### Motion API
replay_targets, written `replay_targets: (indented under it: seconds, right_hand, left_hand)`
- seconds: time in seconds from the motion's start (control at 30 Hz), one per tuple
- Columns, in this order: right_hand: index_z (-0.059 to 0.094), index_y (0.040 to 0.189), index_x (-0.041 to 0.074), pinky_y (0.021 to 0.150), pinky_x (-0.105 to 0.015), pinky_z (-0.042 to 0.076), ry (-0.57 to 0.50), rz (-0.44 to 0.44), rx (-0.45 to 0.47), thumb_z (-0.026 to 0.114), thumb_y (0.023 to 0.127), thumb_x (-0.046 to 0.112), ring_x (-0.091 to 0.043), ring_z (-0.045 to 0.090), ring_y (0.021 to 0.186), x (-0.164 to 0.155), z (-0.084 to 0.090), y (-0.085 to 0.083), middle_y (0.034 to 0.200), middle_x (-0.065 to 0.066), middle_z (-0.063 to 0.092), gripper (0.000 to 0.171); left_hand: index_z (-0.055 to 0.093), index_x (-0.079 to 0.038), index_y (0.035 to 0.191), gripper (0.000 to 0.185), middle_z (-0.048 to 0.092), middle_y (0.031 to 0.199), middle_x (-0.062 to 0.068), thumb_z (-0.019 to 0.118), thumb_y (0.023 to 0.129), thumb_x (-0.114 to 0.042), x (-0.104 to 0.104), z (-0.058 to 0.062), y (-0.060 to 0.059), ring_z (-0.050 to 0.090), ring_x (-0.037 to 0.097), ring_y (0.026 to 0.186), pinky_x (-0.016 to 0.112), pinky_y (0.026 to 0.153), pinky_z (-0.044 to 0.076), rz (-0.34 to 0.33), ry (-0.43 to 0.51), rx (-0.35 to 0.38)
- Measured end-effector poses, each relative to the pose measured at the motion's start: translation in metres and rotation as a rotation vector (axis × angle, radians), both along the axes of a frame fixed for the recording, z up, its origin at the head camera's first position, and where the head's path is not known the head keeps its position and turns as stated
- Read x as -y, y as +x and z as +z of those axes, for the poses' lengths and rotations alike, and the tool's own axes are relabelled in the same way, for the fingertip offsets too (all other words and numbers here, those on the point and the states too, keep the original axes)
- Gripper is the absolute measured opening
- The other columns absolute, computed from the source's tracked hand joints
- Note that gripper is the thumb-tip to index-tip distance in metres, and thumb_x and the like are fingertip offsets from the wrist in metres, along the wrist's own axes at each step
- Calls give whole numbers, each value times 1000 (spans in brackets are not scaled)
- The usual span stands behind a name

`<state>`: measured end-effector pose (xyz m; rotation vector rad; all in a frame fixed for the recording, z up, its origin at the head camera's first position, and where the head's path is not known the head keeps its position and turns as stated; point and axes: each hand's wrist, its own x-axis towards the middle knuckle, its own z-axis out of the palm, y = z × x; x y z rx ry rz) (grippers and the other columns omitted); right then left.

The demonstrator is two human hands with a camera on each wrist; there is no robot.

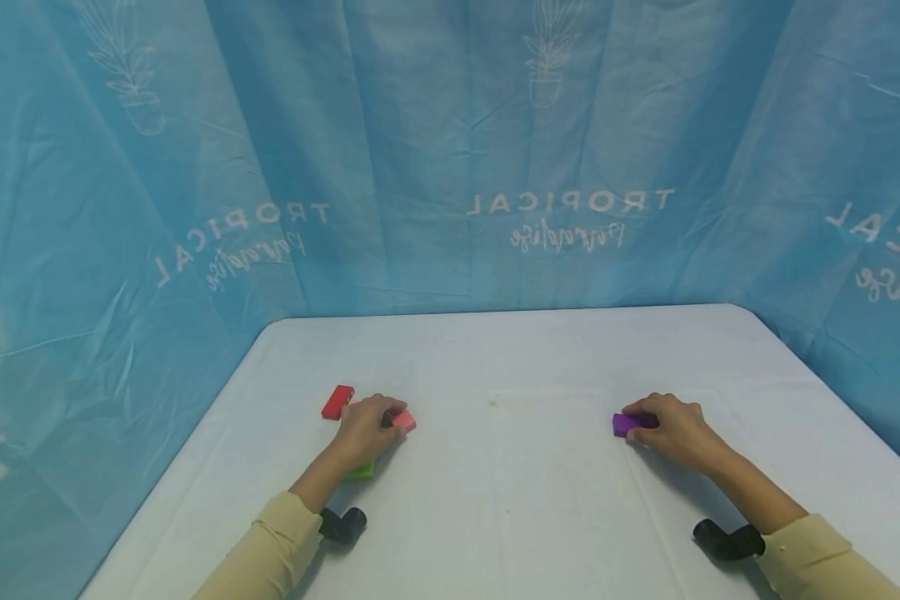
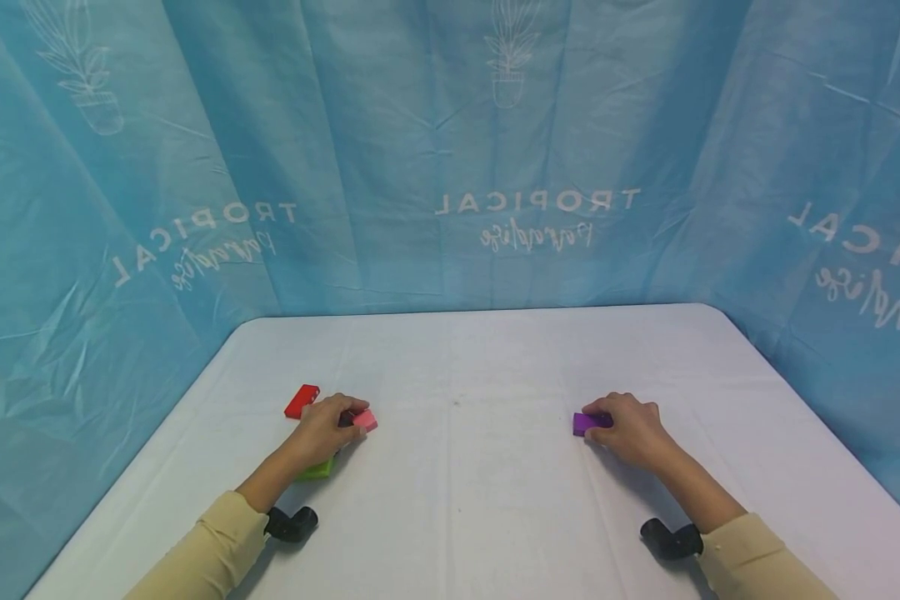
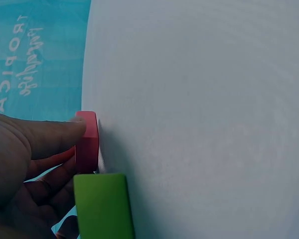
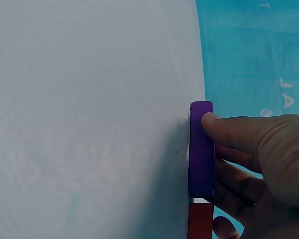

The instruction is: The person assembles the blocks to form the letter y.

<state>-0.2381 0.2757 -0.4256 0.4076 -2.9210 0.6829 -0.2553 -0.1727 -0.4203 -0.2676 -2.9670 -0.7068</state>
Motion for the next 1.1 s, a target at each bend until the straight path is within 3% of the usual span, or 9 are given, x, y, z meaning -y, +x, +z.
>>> replay_targets:
  seconds: [0.33, 0.47, 0.77, 0.97, 1.1]
  right_hand:
    - [69, 107, 6, 80, -55, 32, 3, 9, -10, 74, 77, 18, -34, 59, 101, 5, 0, 3, 103, -12, 69, 33]
    - [70, 106, 8, 81, -55, 32, 8, 17, -26, 75, 76, 19, -32, 60, 99, 9, 1, 4, 100, -9, 69, 32]
    - [69, 107, 8, 79, -47, 31, 21, 37, -44, 75, 76, 18, -27, 61, 96, 14, -2, 3, 97, -5, 69, 33]
    - [70, 105, 9, 82, -52, 33, 19, 56, -49, 75, 75, 18, -24, 61, 94, 20, 0, 3, 96, -3, 68, 32]
    - [70, 105, 9, 83, -47, 42, 18, 65, -62, 75, 75, 17, -22, 61, 91, 24, 1, 2, 96, -3, 68, 31]
  left_hand:
    - [65, -11, 115, 39, 64, 97, 3, 74, 77, -14, -1, 1, 3, 59, 19, 95, 45, 88, 36, 3, 39, 22]
    - [65, -11, 116, 39, 63, 96, 2, 74, 77, -12, -3, 1, 3, 57, 16, 91, 36, 83, 44, 4, 64, 34]
    - [66, -11, 115, 38, 64, 99, 2, 74, 78, -11, -10, 3, 8, 59, 17, 93, 31, 76, 51, 4, 127, 44]
    - [65, -12, 115, 38, 63, 100, 1, 74, 78, -13, -17, 5, 14, 58, 16, 94, 29, 73, 51, -21, 189, 40]
    - [66, -12, 115, 38, 63, 101, 1, 73, 78, -11, -22, 7, 17, 59, 18, 95, 28, 74, 51, -50, 210, 24]
